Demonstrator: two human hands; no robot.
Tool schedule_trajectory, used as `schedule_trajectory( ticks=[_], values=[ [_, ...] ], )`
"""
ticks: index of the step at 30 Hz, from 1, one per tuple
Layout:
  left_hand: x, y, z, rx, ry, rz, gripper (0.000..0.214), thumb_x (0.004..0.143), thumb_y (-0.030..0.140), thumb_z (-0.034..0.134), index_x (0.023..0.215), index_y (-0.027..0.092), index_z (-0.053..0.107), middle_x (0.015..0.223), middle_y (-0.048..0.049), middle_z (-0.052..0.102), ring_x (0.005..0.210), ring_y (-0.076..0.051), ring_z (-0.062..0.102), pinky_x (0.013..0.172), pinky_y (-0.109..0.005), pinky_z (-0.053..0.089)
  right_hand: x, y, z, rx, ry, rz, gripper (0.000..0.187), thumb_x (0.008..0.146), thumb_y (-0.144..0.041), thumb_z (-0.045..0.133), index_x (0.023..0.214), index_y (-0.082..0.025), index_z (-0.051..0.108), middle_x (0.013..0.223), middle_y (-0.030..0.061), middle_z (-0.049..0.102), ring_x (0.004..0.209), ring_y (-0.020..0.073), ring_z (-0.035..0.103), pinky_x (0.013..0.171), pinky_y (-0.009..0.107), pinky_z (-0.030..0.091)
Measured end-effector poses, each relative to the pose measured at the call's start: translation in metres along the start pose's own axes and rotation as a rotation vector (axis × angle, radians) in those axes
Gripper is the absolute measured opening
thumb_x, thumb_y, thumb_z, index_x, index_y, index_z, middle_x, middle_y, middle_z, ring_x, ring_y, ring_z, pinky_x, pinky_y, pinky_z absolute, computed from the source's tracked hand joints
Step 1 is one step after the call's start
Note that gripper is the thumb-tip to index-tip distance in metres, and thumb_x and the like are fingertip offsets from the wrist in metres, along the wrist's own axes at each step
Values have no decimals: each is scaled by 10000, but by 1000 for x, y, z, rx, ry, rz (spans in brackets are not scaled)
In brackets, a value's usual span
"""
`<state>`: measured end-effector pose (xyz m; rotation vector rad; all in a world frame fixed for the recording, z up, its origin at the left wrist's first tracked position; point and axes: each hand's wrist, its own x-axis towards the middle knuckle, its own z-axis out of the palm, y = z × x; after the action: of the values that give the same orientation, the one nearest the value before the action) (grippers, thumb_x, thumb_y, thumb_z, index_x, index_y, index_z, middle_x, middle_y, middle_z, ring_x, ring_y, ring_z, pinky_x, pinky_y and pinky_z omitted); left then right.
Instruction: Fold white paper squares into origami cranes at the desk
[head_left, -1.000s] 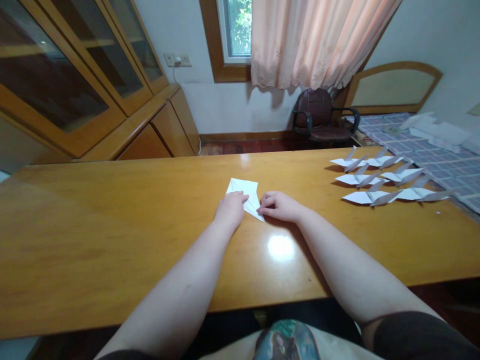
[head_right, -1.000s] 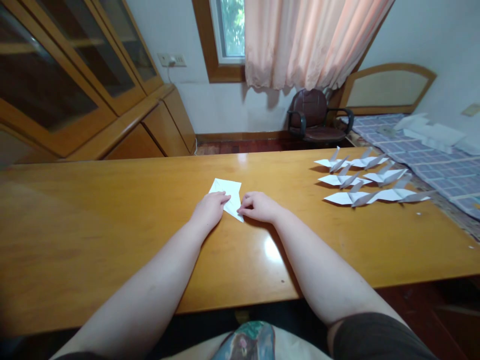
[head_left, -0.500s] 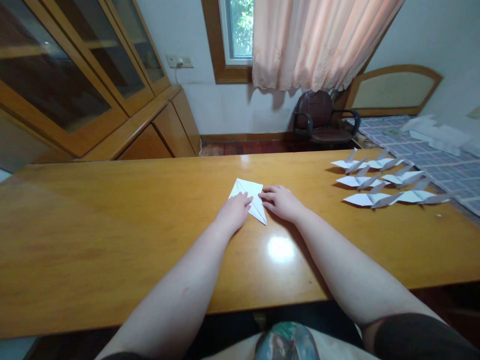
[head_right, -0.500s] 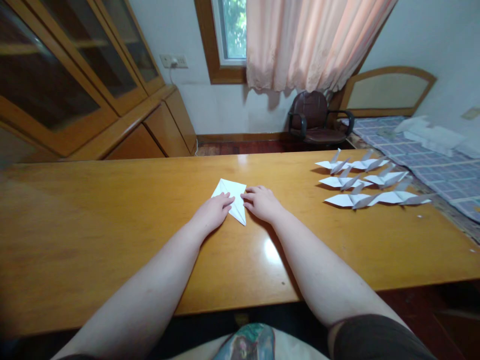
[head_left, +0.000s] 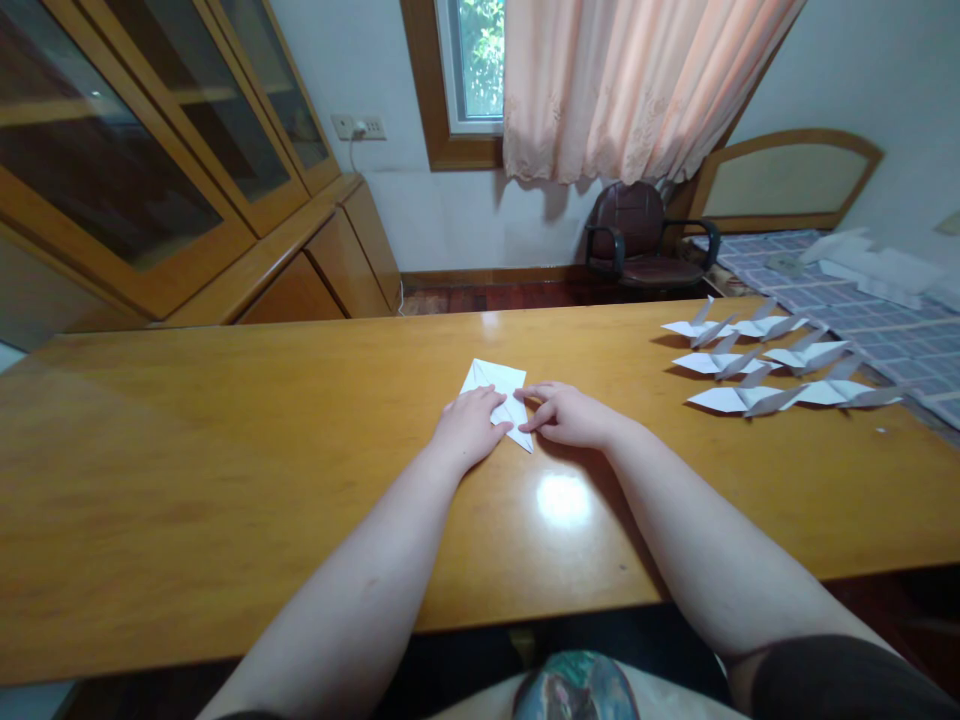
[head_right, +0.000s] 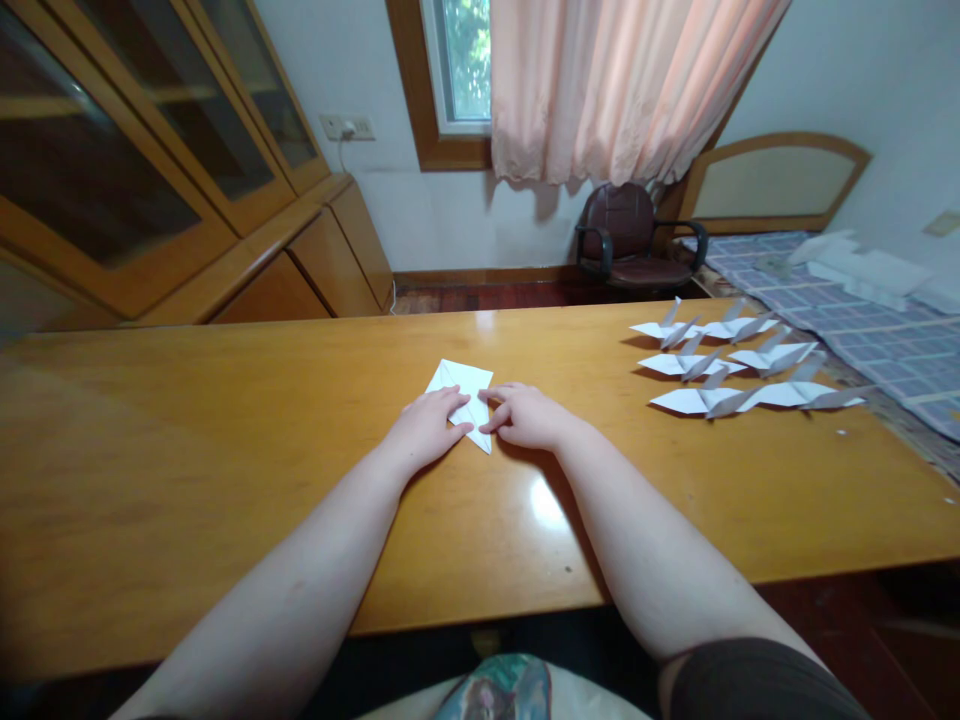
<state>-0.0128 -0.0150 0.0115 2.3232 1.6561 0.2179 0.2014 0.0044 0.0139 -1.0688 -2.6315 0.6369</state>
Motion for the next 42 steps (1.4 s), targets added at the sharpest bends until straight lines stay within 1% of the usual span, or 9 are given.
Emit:
schedule_trajectory(
  ticks=[4,8,12,17,20,25,29,32,42],
  values=[
    [-1,2,1,2,-3,-2,536,820,451,583,1308,236,529,1466,-85,436,1328,-281,406,1093,-444,322,-2,7,2,71,-48,-33,316,735,-112,621,931,-311,769,1417,27,496,1275,271,465,1081,439,335],
    [-2,2,1,-8,-33,8,597,822,496,567,1345,219,490,1500,-105,381,1370,-298,348,1115,-470,283,1,12,7,122,-14,-71,211,775,-186,640,907,-285,771,1318,57,586,1233,255,504,1069,440,352],
    [2,-1,4,-83,-102,78,653,839,448,566,1424,224,383,1536,-98,310,1420,-279,261,1155,-485,198,6,12,9,146,88,-107,251,827,-187,592,1034,-240,725,1204,77,649,1153,217,564,1033,421,401],
    [9,-3,8,-190,-105,191,796,806,327,625,1490,232,229,1541,-96,300,1412,-234,289,1166,-429,194,5,11,8,63,69,-144,389,808,-172,608,1189,-240,645,1327,94,564,1239,237,501,1066,441,359],
    [10,-4,6,-158,26,83,748,746,368,694,1416,226,394,1507,-102,368,1383,-280,328,1148,-468,218,3,8,7,-34,46,-65,400,836,-241,601,1235,-251,622,1332,112,544,1201,246,518,1024,423,388],
    [11,-7,0,-93,98,-12,191,797,301,640,972,286,716,1098,-24,701,1101,-237,574,1094,-487,278,2,-3,6,-236,115,113,368,841,-396,613,1189,-279,637,1233,106,577,1144,290,500,978,480,368],
    [11,-7,0,-124,36,57,162,826,286,601,902,327,738,1053,21,724,1076,-216,590,1104,-511,227,3,-8,5,-233,139,30,322,814,-378,644,1094,-218,654,1253,107,574,1195,296,465,1003,458,342],
    [11,-5,0,-151,-12,142,177,834,297,591,919,359,733,1099,48,713,1134,-211,560,1121,-519,174,5,-9,2,-163,66,-71,253,821,-293,625,1049,-191,666,1095,96,643,1045,240,554,937,382,393],
    [9,2,-6,-120,-40,113,163,800,324,601,862,275,743,922,-19,729,936,-209,595,893,-337,409,7,-9,4,-87,72,-24,145,749,-266,707,856,-169,688,911,74,623,901,213,538,832,341,401]
  ],
)
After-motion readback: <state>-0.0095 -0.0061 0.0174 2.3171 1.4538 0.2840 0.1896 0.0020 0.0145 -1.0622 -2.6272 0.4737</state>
